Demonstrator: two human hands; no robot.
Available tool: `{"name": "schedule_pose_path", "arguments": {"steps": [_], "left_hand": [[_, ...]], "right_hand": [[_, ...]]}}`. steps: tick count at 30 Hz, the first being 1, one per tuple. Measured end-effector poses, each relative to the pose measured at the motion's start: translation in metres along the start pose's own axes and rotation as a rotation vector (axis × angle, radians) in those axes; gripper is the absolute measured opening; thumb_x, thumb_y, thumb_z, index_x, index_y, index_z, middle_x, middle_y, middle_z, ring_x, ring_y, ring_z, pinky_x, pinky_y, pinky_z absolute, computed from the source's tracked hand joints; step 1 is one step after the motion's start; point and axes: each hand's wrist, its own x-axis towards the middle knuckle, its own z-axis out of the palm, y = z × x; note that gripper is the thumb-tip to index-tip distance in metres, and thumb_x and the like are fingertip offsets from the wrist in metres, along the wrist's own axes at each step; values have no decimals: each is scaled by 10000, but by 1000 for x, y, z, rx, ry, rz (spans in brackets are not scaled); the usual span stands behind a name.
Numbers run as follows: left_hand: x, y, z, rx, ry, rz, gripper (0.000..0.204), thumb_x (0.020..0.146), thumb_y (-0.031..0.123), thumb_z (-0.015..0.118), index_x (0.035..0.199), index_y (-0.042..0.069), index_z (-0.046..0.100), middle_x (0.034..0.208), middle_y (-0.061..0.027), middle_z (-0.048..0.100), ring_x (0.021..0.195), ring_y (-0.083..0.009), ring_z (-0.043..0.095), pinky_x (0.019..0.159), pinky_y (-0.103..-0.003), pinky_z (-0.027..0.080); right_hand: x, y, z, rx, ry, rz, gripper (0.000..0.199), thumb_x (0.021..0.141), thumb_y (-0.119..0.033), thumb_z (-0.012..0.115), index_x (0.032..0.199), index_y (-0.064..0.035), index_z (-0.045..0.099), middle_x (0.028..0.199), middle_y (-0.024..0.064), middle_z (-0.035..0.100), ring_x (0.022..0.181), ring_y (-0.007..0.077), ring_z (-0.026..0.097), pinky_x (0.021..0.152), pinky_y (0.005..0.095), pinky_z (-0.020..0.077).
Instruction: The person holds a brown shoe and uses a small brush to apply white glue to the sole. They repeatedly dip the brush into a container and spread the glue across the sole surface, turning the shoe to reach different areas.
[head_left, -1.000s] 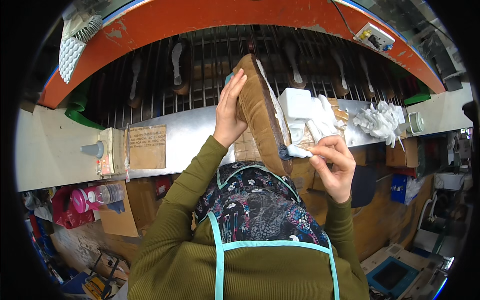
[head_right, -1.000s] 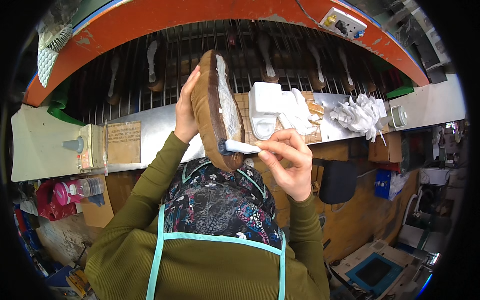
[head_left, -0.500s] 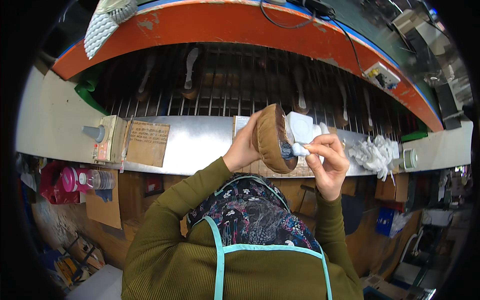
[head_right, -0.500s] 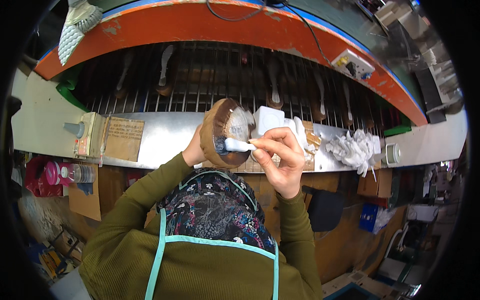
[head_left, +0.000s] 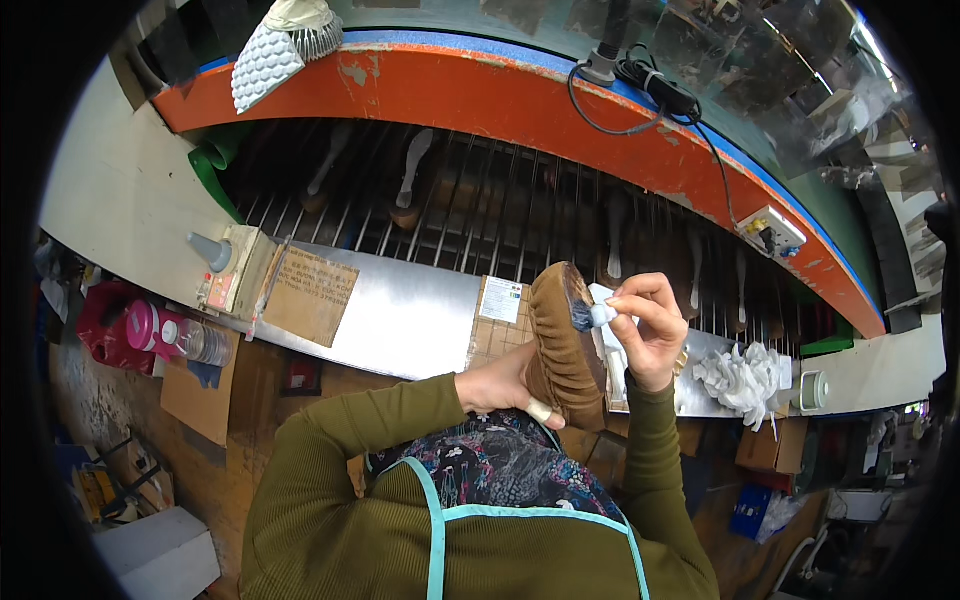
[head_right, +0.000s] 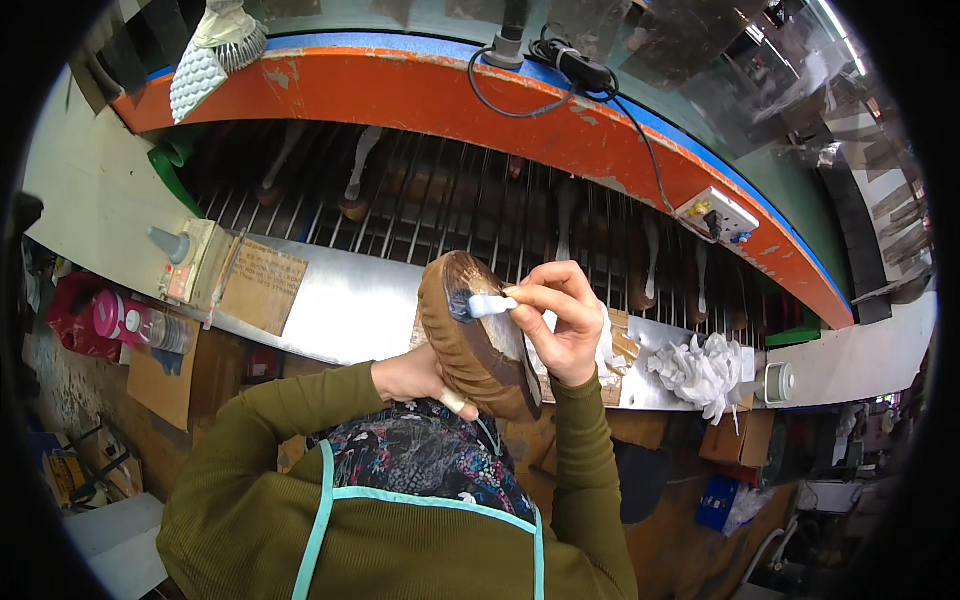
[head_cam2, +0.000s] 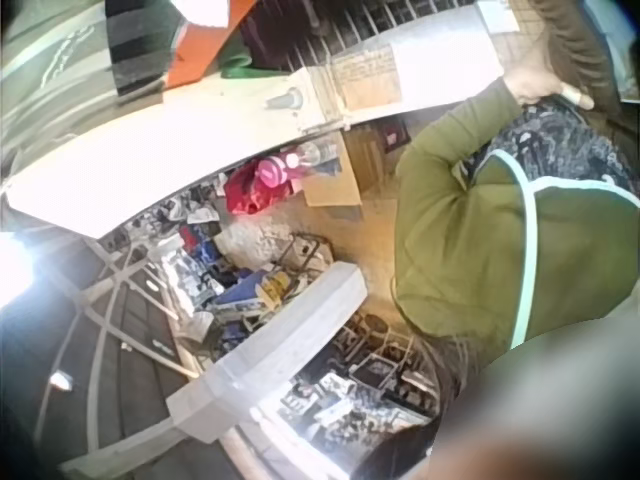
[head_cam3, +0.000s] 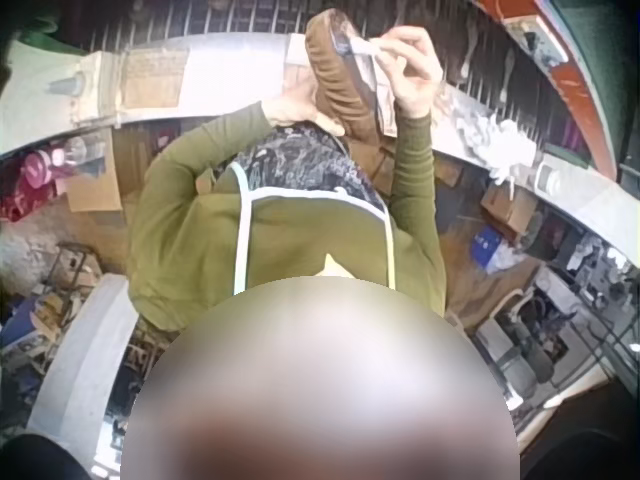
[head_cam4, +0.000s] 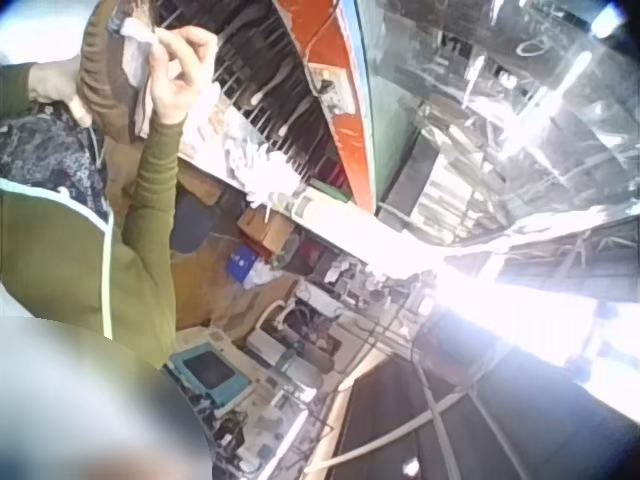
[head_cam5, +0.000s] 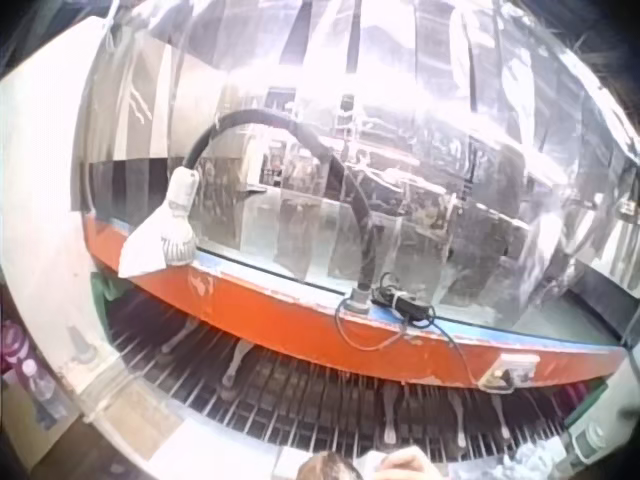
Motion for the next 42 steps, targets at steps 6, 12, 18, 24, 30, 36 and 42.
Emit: {"name": "schedule_pose_path", "arguments": {"steps": [6, 12, 18, 24, 30, 36, 42], "left_hand": [[-1, 1, 6, -100, -66, -93, 964, 652, -8, 853, 1425, -29, 278, 1369, -158, 491, 1276, -240, 476, 1100, -380, 377], [-17, -15, -11, -128, 14, -101, 827, 670, 8, 840, 1375, -4, 408, 1373, -140, 505, 1272, -239, 480, 1087, -375, 387], [-48, -40, -73, -608, -49, 322, 1012, 618, 329, 903, 1445, 95, 367, 1420, -95, 473, 1317, -274, 439, 1108, -475, 357], [-44, -11, -96, -632, -127, 619, 939, 834, 703, 519, 1501, 101, 249, 1490, -199, 342, 1356, -374, 365, 1074, -589, 365], [-55, 20, -88, -641, -268, 491, 986, 818, 742, 499, 1500, 80, 238, 1403, -295, 364, 1182, -501, 468, 1003, -661, 391], [-53, -5, -80, -747, -49, 643, 933, 854, 645, 554, 1486, 29, 251, 1383, -358, 362, 1216, -470, 478, 969, -561, 485], [-44, -12, -53, -517, 309, 447, 794, 845, 562, 626, 1405, 43, 407, 1308, -144, 542, 1119, -263, 586, 959, -412, 507]], "right_hand": [[-10, 10, -7, 85, -41, 63, 156, 803, -70, 749, 946, -11, 730, 953, 85, 582, 784, 149, 582, 676, 261, 480], [-91, 33, -31, 564, 175, 497, 140, 875, -81, 665, 977, 14, 668, 961, 72, 610, 855, 121, 563, 739, 235, 448], [-228, 59, -37, -166, 374, 1098, 202, 861, -143, 725, 970, 22, 685, 794, 17, 668, 728, 90, 612, 687, 248, 489], [-267, 85, -9, -1092, 183, 849, 74, 819, -218, 706, 852, -158, 735, 805, 16, 639, 782, 223, 604, 760, 408, 315], [-258, 104, -8, -1193, 98, 676, 75, 836, -207, 681, 832, -145, 722, 827, 34, 643, 747, 232, 606, 774, 421, 324], [-276, 111, -22, -924, 130, 977, 201, 908, -257, 635, 825, -93, 716, 681, 41, 640, 607, 192, 589, 720, 368, 391], [-293, 114, -44, 395, 374, 1473, 244, 926, -246, 645, 860, -18, 703, 747, 18, 663, 632, 90, 565, 600, 230, 416]]}}
